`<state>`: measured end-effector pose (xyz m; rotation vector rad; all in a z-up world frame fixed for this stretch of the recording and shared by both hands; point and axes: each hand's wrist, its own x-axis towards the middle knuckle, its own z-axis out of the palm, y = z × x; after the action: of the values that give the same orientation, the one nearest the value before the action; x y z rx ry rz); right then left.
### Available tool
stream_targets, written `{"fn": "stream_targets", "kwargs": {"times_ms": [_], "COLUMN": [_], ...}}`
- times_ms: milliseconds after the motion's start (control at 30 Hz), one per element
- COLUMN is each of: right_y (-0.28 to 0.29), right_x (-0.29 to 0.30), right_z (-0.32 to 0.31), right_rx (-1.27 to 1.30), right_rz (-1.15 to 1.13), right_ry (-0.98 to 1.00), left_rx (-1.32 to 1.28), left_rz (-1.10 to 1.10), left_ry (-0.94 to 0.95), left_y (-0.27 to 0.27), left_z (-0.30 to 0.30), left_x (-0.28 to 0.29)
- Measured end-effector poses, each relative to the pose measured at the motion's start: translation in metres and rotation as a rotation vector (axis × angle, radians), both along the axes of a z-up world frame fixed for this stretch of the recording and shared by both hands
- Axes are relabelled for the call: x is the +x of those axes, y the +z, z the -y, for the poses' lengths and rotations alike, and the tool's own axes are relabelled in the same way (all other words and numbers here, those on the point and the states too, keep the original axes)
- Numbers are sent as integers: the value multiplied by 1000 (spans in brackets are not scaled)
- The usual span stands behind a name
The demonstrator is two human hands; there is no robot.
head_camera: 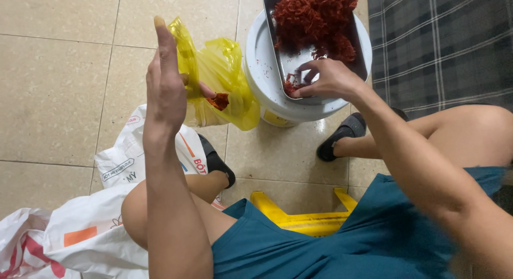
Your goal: Sorting through a tray of shredded red food ingredients to remove impurities or separate specific bits.
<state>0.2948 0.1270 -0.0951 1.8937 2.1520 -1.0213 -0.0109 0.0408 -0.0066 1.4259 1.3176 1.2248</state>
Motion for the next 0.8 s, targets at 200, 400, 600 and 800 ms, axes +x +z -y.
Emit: {"fn": "stream_targets", "kwargs": {"times_ms": [200, 400, 600, 800], "right_y": [-17, -8, 23, 45], "right_x": [-23, -24, 3, 9], "right_z": [1, 10, -5, -10], "right_rx": [130, 244, -75, -28], "right_rz": [-125, -201, -440, -556], "right_ry": [130, 90, -370, -383], "left_rx": [17, 5, 19, -118], "left_rz": [0, -31, -15, -8], "left_ry": [-9, 18, -13, 18], "left_y": [-3, 2, -10, -3], "left_z": [-1, 3, 0, 2], "left_x": [0, 2, -4, 0]}}
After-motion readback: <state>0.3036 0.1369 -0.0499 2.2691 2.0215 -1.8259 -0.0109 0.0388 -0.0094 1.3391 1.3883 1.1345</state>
